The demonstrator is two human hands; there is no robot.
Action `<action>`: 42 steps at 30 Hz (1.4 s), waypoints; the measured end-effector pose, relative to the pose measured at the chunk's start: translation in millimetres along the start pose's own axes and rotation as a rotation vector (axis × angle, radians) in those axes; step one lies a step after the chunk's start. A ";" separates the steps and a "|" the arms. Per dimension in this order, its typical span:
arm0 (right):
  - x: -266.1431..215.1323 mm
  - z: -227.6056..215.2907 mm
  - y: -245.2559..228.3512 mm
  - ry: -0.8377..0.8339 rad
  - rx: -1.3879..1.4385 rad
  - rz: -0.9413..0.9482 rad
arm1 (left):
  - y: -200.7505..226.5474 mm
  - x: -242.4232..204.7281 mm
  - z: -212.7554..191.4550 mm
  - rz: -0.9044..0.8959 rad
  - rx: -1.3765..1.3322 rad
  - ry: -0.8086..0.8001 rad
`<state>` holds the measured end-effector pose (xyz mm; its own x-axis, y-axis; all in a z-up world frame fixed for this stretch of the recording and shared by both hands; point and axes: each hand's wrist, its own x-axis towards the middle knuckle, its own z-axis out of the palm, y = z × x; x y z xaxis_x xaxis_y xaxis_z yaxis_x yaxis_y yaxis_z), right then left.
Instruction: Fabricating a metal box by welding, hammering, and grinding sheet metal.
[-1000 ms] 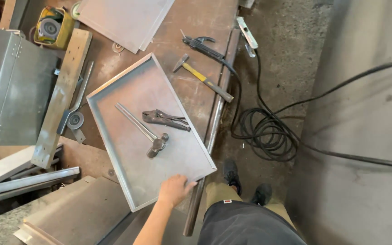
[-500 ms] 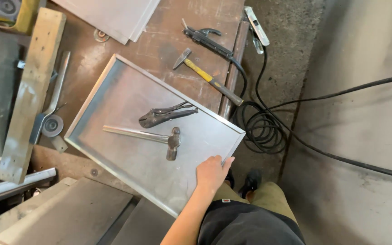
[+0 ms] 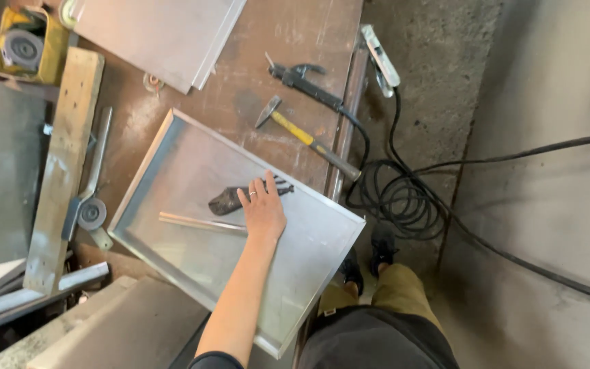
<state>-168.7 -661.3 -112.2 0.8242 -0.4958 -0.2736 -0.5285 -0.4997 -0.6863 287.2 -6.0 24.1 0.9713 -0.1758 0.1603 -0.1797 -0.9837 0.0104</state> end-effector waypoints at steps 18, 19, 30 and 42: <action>7.7 218.7 -551.0 -0.491 0.192 -0.533 | 101.3 -39.7 -116.4 -0.161 -1.416 -0.278; 11.8 218.5 -544.9 -0.468 0.261 -0.591 | 110.8 -41.3 -108.9 -0.061 -1.402 -0.183; 7.8 212.9 -510.1 -0.408 -0.012 -0.489 | 108.2 -30.4 -44.8 -0.352 -2.006 -0.196; 20.2 233.4 -493.7 -0.364 -0.179 -0.744 | 118.9 -54.6 -34.8 -0.004 -1.849 -0.182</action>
<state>156.3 -258.8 63.8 0.9679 0.2510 -0.0133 0.1789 -0.7253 -0.6648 207.4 -112.0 50.9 0.9523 -0.2984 0.0639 0.0237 0.2811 0.9594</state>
